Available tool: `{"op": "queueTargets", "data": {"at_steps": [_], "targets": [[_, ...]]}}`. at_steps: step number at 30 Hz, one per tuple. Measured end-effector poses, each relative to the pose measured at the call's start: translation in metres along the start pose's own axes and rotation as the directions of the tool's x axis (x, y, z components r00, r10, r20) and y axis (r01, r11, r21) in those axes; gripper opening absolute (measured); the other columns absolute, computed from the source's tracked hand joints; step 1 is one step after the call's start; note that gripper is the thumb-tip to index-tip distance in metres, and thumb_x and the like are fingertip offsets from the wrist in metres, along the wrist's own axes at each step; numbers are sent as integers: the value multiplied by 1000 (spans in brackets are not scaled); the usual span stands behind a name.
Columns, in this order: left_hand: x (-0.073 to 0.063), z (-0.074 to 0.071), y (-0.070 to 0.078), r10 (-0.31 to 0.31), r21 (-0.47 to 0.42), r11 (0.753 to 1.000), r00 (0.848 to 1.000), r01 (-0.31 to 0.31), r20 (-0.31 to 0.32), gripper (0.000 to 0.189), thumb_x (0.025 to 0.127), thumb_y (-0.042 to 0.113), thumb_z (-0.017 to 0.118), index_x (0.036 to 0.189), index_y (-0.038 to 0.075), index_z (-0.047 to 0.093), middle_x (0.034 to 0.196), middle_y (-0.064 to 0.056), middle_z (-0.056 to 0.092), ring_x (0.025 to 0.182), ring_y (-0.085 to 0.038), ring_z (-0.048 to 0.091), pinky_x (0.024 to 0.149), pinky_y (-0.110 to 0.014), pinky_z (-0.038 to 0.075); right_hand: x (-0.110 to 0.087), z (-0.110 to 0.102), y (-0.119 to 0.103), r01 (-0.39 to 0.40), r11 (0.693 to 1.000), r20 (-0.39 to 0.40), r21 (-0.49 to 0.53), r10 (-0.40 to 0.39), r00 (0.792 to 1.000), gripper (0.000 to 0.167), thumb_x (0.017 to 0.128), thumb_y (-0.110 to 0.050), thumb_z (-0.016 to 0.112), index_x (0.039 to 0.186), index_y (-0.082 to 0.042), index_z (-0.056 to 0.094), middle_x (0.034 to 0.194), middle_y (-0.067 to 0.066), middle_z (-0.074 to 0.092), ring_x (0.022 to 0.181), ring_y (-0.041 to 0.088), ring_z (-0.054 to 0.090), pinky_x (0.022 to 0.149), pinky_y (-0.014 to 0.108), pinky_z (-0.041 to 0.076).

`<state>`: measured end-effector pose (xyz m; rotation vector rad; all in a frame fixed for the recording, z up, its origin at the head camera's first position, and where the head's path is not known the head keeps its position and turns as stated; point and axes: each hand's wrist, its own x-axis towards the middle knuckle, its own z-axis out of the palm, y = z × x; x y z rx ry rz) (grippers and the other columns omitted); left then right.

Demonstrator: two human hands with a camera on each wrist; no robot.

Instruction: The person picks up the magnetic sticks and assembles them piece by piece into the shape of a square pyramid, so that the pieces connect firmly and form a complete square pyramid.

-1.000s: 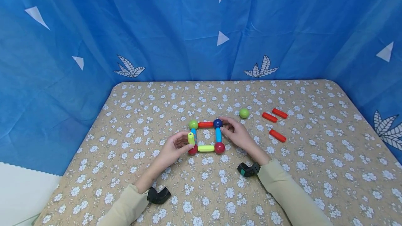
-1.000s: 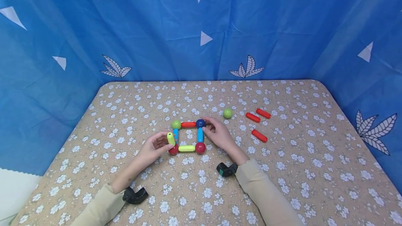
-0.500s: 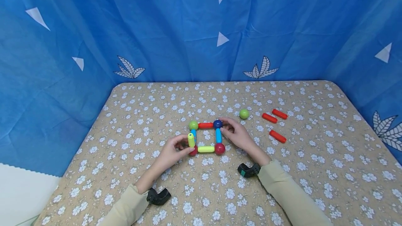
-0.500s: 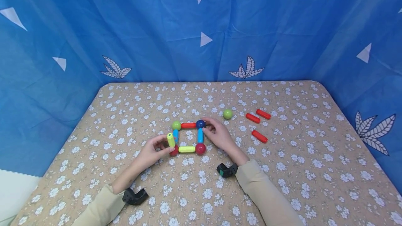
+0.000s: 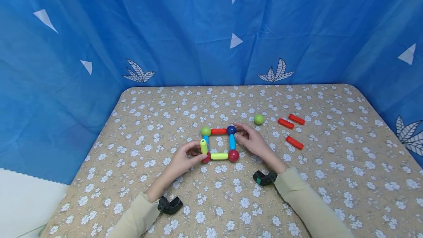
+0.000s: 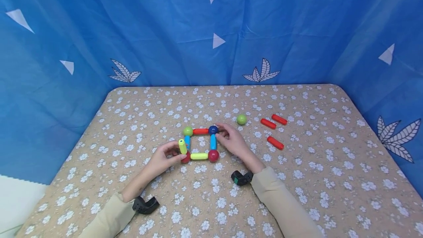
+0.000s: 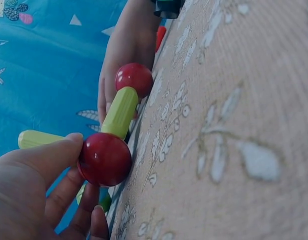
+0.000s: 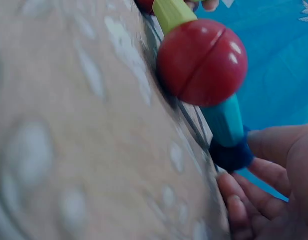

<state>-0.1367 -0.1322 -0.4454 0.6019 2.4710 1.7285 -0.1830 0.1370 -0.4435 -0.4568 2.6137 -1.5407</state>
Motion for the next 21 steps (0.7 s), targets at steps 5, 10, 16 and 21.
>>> {"op": "queueTargets", "data": {"at_steps": [5, 10, 16, 21], "targets": [[0, 1, 0, 2, 6, 1000, 1000, -2, 3, 32, 81, 3, 72, 111, -2, 63, 96, -7, 65, 84, -20, 60, 73, -32, 51, -2, -9, -3, -40, 999, 50, -7, 40, 998, 48, 94, -16, 57, 138, -3, 42, 122, 18, 55, 98, 28, 55, 80, 39, 46], [-1, 1, 16, -14, 12, 1000, 1000, 14, 15, 31, 81, -1, 70, 111, -6, 61, 96, -13, 64, 86, -28, 60, 75, -38, 51, -14, -14, -8, -51, 998, 64, -26, 52, 997, 47, 94, -14, 57, 137, -2, 42, 118, 18, 57, 95, 27, 56, 75, 38, 47], [-3, -2, 34, -38, 10, 999, 999, 37, 39, 30, 83, 0, 69, 111, -7, 61, 97, -12, 64, 88, -28, 59, 77, -37, 50, -40, -10, -16, 35, 997, -1, -62, -35, 999, 41, 91, -7, 61, 131, -5, 51, 100, 9, 62, 82, 19, 59, 69, 33, 49], [-5, -6, 34, -12, -5, 1000, 999, 12, 47, 32, 82, 0, 70, 112, -7, 61, 99, -11, 64, 89, -30, 60, 77, -38, 50, -52, -1, -17, 111, 992, 103, -67, -104, 989, 41, 90, -12, 65, 129, -10, 55, 97, 1, 61, 78, 13, 57, 66, 30, 50]]}}
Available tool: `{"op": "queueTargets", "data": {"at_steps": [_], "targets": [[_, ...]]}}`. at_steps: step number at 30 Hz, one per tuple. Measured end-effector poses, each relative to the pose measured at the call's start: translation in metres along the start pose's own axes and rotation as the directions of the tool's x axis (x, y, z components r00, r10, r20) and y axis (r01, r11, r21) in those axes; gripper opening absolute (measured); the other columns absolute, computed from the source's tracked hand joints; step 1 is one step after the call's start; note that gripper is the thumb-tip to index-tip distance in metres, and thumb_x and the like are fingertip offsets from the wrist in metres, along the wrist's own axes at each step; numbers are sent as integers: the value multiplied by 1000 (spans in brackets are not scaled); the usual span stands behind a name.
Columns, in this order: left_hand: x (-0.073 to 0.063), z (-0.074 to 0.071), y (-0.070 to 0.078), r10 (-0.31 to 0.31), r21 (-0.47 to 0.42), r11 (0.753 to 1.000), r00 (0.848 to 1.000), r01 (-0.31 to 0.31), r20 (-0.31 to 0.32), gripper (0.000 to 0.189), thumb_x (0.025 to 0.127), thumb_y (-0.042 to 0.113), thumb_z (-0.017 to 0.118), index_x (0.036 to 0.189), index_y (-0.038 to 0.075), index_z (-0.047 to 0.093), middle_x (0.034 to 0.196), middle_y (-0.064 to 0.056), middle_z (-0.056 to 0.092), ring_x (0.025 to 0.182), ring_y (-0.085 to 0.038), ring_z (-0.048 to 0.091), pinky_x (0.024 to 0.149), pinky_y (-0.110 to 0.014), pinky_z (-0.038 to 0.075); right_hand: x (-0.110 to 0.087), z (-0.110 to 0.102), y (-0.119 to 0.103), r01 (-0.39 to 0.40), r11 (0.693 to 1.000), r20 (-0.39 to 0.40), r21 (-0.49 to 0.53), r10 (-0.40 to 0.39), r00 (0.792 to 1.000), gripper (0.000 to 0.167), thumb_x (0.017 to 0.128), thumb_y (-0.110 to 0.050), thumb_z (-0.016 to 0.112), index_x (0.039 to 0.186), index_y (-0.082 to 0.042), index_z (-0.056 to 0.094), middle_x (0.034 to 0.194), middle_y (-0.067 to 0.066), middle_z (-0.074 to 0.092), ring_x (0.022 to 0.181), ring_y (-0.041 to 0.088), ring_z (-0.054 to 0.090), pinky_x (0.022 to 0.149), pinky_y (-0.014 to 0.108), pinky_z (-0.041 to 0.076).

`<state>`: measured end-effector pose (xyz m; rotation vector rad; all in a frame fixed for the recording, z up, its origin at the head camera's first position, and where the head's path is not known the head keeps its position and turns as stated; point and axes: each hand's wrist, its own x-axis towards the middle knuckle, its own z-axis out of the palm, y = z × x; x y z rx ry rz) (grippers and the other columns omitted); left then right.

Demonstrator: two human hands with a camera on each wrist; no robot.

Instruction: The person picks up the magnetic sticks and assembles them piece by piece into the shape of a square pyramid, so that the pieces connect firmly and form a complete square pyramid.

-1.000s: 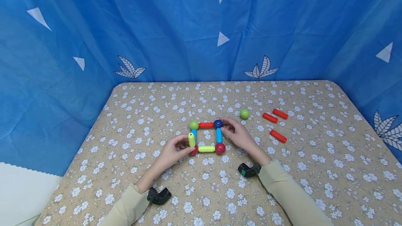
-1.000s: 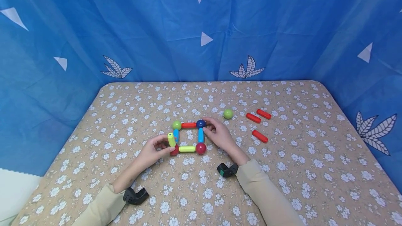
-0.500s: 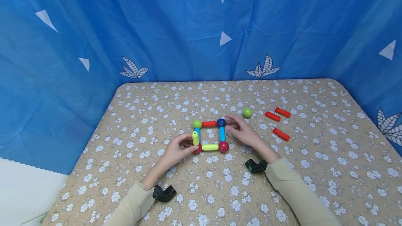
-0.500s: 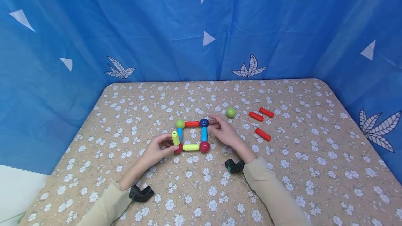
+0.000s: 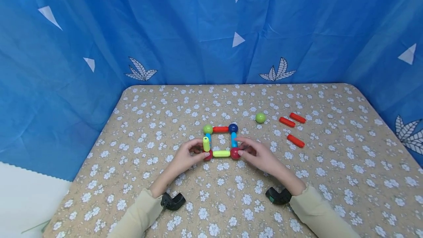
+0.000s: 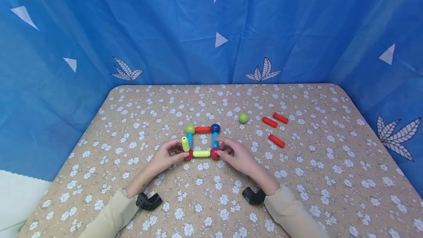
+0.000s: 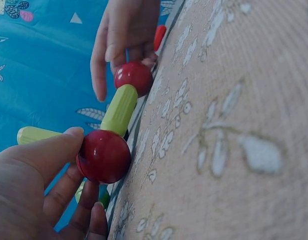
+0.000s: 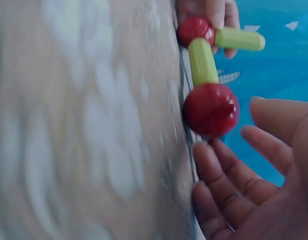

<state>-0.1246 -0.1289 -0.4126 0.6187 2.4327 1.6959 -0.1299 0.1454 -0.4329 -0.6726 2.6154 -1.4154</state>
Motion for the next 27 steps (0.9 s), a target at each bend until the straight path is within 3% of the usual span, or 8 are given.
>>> {"op": "queueTargets", "data": {"at_steps": [3, 10, 13, 16, 20, 22, 24, 27], "targets": [[0, -1, 1, 10, -5, 1000, 1000, -10, -2, 33, 82, 0, 70, 112, -8, 60, 99, -12, 64, 90, -33, 59, 78, -39, 49, 1, 3, 1, 10, 1000, 42, -19, -9, 999, 39, 89, -19, 66, 127, -15, 58, 98, -4, 58, 77, 12, 54, 65, 28, 48], [-1, -8, 2, -19, -20, 1000, 1000, 19, 9, 34, 82, -1, 70, 114, -6, 60, 101, -15, 63, 93, -35, 58, 81, -42, 48, 5, 5, 5, 58, 997, 62, -41, -56, 997, 35, 88, -27, 67, 122, -21, 63, 100, -7, 57, 76, 12, 51, 64, 29, 46], [1, -18, -9, 1, -83, 997, 998, 4, 57, 38, 83, -3, 68, 119, -7, 56, 106, -18, 61, 98, -36, 56, 83, -40, 47, 6, 6, 5, 75, 996, 63, -42, -72, 995, 35, 88, -26, 68, 122, -21, 63, 102, -6, 58, 77, 12, 52, 65, 29, 46], [5, -32, -24, 5, -150, 989, 998, 3, 55, 41, 86, -4, 64, 125, -8, 51, 113, -21, 58, 102, -35, 55, 85, -35, 47, 6, 6, 4, 88, 995, 58, -48, -85, 995, 37, 86, -25, 70, 121, -20, 63, 101, -5, 58, 77, 11, 52, 65, 28, 47], [19, -47, -35, -37, -166, 986, 999, 32, -30, 41, 90, 6, 62, 128, -4, 50, 122, -22, 53, 108, -33, 52, 88, -32, 45, 4, 6, 6, 99, 994, 48, -54, -96, 994, 38, 84, -21, 72, 121, -17, 63, 101, -4, 58, 76, 11, 51, 64, 28, 46], [30, -48, -36, -65, -148, 987, 997, 58, -39, 43, 92, 12, 62, 131, -1, 48, 127, -19, 50, 111, -31, 50, 91, -34, 44, 3, 6, 8, 93, 994, 46, -53, -90, 995, 39, 83, -20, 73, 121, -17, 63, 100, -4, 58, 76, 11, 51, 64, 28, 46], [41, -46, -38, -90, -112, 990, 996, 88, -10, 46, 92, 16, 63, 133, 3, 47, 132, -17, 47, 115, -29, 48, 93, -37, 42, 1, 6, 10, 79, 996, 51, -49, -76, 996, 39, 83, -20, 73, 121, -18, 63, 100, -5, 58, 76, 11, 52, 64, 28, 46], [55, -39, -37, -98, -88, 991, 992, 105, 84, 50, 92, 14, 62, 137, 3, 43, 138, -17, 42, 121, -32, 44, 96, -43, 39, -1, 8, 13, 70, 997, 62, -35, -68, 996, 39, 84, -21, 72, 122, -20, 63, 100, -5, 57, 76, 12, 52, 64, 28, 46]]}}
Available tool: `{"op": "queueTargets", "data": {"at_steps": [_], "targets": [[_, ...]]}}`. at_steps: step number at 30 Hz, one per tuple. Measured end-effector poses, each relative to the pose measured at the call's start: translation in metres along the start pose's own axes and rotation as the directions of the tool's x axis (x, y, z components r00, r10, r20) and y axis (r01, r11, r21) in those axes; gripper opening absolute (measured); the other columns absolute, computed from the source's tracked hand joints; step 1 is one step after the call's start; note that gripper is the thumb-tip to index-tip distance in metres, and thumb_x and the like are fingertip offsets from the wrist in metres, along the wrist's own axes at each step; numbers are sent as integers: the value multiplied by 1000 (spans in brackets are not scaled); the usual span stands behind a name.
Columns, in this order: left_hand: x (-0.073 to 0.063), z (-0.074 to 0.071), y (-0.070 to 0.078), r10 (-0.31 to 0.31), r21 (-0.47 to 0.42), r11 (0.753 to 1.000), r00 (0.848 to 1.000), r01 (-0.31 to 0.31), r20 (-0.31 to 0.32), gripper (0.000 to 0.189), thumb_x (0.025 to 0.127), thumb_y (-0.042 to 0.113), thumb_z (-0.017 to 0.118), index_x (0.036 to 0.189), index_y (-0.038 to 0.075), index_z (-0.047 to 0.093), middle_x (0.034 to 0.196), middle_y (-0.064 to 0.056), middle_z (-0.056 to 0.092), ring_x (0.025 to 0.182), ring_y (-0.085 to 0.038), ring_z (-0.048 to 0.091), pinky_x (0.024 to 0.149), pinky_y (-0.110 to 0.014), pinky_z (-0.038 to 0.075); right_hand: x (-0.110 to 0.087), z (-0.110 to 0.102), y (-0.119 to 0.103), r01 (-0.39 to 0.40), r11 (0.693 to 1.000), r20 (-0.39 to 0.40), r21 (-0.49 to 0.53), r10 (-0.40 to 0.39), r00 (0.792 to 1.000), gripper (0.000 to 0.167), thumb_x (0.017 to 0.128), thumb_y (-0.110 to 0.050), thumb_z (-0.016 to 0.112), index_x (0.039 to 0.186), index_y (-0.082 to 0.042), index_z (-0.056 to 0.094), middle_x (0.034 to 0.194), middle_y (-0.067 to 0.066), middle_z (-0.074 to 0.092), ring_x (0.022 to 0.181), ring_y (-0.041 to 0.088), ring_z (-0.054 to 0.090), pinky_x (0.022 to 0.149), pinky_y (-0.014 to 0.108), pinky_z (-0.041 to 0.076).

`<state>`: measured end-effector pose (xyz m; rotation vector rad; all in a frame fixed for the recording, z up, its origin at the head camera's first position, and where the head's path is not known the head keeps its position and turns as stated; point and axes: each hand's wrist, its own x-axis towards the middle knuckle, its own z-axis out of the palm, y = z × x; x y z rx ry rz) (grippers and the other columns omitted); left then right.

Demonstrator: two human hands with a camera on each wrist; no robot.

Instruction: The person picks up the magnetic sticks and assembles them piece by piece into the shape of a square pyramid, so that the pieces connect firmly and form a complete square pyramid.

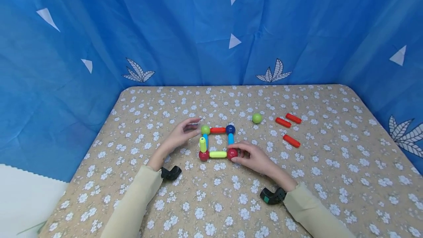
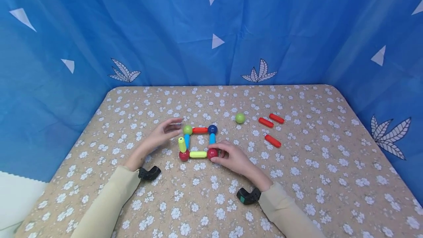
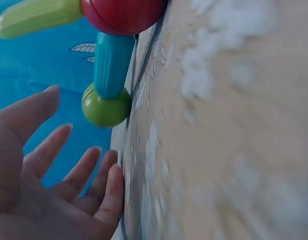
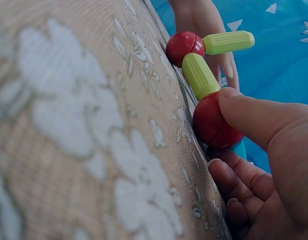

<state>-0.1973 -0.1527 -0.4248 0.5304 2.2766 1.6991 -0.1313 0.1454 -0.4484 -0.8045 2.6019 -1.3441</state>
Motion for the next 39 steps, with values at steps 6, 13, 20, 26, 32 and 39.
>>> {"op": "queueTargets", "data": {"at_steps": [6, 13, 20, 26, 32, 39], "targets": [[13, 7, -5, 61, 82, 994, 991, -71, 116, 42, 92, 11, 61, 131, -1, 51, 129, -15, 51, 113, -28, 50, 94, -39, 41, 0, 5, 2, 0, 1000, 11, 22, 0, 1000, 38, 86, -25, 69, 123, -21, 62, 102, -6, 57, 77, 12, 52, 64, 29, 46], [5, 6, -4, 89, 140, 985, 990, -104, 108, 37, 92, 5, 59, 127, -4, 54, 122, -19, 55, 108, -32, 52, 91, -46, 42, -2, 2, 0, -4, 999, -19, 42, 4, 1000, 35, 89, -23, 66, 124, -19, 62, 107, -2, 52, 80, 13, 51, 65, 29, 47], [-15, 4, -1, 67, 251, 964, 992, -91, 105, 32, 91, 11, 62, 123, 5, 61, 117, -8, 59, 99, -22, 57, 84, -36, 47, 4, -2, 3, -31, 999, -105, 42, 35, 994, 36, 87, -11, 67, 123, -14, 62, 102, 2, 55, 78, 15, 52, 63, 29, 46], [-32, 8, 1, 74, 247, 963, 987, -108, 144, 32, 89, 11, 65, 120, 7, 62, 110, -4, 61, 92, -18, 58, 80, -34, 48, 21, -13, 8, -123, 992, -140, 37, 127, 982, 39, 88, -9, 66, 126, -6, 56, 97, 7, 60, 77, 17, 54, 63, 32, 45], [-42, 21, 8, 114, 234, 958, 970, -165, 217, 32, 86, 4, 67, 118, 3, 62, 110, -8, 61, 96, -24, 57, 84, -42, 46, 39, -21, 14, -130, 991, -138, 43, 135, 981, 38, 90, -10, 63, 126, -3, 55, 110, 13, 62, 80, 20, 57, 67, 34, 46], [-53, 30, 37, 134, 223, 955, 956, -195, 261, 31, 85, -3, 66, 115, -6, 61, 105, -17, 62, 93, -34, 58, 82, -49, 46, 55, -21, 12, -156, 988, -115, -12, 153, 982, 37, 92, -14, 62, 128, -6, 57, 114, 12, 60, 88, 22, 55, 73, 36, 46]]}}
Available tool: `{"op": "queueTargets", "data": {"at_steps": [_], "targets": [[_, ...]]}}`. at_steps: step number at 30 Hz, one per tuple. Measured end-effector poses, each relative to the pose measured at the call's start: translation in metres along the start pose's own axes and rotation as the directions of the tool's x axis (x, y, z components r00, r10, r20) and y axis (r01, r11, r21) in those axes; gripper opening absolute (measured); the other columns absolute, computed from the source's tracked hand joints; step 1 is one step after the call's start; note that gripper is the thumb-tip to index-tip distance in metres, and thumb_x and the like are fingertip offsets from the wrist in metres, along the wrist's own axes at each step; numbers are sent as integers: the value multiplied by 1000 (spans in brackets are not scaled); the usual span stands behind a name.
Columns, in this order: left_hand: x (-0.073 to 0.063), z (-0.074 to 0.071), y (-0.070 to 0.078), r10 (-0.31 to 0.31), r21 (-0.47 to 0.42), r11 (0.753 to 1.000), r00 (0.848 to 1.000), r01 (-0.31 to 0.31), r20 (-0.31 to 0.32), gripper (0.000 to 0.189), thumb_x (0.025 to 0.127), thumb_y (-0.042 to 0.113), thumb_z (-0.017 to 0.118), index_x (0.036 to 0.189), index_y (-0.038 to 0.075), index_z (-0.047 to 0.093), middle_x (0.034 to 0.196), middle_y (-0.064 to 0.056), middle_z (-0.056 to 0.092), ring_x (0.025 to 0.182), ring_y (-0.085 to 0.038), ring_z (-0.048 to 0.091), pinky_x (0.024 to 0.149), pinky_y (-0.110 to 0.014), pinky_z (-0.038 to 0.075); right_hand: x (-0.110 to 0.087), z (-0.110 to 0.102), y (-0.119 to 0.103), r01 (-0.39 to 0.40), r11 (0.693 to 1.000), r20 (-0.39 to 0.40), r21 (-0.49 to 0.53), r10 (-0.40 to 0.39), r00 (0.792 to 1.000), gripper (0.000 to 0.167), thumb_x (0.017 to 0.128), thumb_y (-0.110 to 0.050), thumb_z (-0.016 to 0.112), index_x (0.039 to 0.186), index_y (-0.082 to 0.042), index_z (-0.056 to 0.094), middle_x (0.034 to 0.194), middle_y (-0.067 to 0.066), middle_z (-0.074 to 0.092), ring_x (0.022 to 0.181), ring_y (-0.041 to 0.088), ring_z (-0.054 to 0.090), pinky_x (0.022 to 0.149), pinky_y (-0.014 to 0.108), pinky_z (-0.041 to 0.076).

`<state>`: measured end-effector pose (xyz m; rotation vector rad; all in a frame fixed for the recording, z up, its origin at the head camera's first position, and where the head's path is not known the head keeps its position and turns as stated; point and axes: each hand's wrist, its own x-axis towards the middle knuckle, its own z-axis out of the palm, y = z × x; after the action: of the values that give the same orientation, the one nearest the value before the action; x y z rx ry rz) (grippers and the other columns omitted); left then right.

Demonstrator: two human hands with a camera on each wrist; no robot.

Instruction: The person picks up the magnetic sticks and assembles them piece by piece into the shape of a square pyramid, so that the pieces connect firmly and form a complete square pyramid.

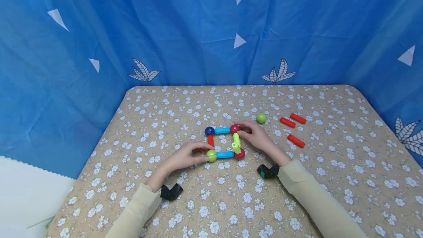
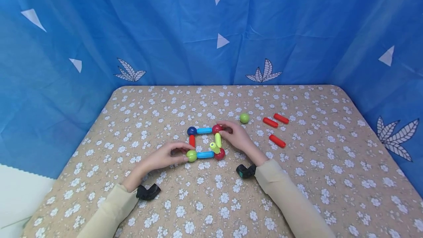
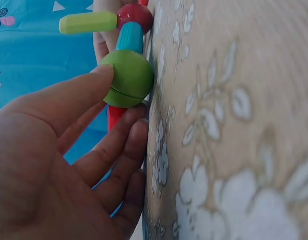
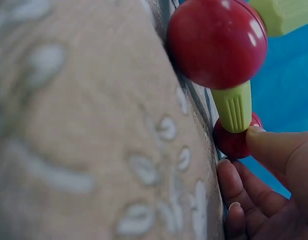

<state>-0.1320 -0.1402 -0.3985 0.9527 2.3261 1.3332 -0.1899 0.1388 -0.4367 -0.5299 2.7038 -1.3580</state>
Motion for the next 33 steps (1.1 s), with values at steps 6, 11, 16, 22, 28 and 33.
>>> {"op": "queueTargets", "data": {"at_steps": [6, 11, 16, 22, 28, 33], "targets": [[-1, 1, 5, -22, -3, 1000, 1000, 22, -21, 31, 84, -2, 66, 115, -6, 61, 104, -17, 62, 93, -34, 58, 83, -47, 46, 3, 2, -2, -2, 1000, 6, 11, 2, 1000, 38, 92, -9, 61, 129, -5, 55, 112, 14, 61, 87, 24, 55, 73, 37, 46], [-2, 2, 2, -9, -11, 1000, 1000, 9, -25, 32, 84, -3, 66, 115, -6, 61, 106, -17, 62, 95, -33, 58, 84, -48, 45, -7, 2, -4, -4, 1000, 23, -7, 4, 1000, 43, 92, -10, 60, 134, -6, 49, 111, 14, 60, 88, 23, 57, 71, 36, 47], [-2, 3, 1, 13, 0, 1000, 999, -13, -31, 33, 85, -1, 66, 116, -6, 60, 106, -18, 62, 95, -33, 58, 84, -48, 45, -28, -3, -8, 8, 999, 59, 31, -10, 998, 48, 93, -9, 59, 138, -9, 44, 111, 13, 59, 87, 22, 57, 68, 36, 47], [0, 2, 2, -20, 4, 1000, 999, 20, -35, 44, 84, 0, 68, 125, -7, 53, 106, -18, 61, 96, -34, 57, 85, -48, 44, -48, -9, -8, 83, 995, 146, 53, -90, 985, 40, 93, -10, 60, 132, -9, 52, 109, 6, 61, 93, 18, 58, 76, 35, 48], [2, 6, -17, -16, 10, 1000, 999, 16, -46, 46, 84, 7, 70, 127, -1, 54, 107, -9, 61, 95, -24, 58, 85, -40, 46, -53, -10, -4, 156, 988, 201, 19, -156, 967, 39, 89, -24, 67, 124, -9, 59, 101, -3, 58, 83, 14, 53, 70, 30, 47], [0, 3, -1, -30, -4, 1000, 999, 30, -39, 45, 84, 1, 68, 126, -7, 53, 106, -17, 61, 96, -33, 57, 85, -47, 45, -53, -5, -4, 178, 984, 186, 22, -179, 966, 39, 86, -26, 70, 120, -7, 62, 97, -2, 57, 78, 14, 50, 65, 30, 45]]}}
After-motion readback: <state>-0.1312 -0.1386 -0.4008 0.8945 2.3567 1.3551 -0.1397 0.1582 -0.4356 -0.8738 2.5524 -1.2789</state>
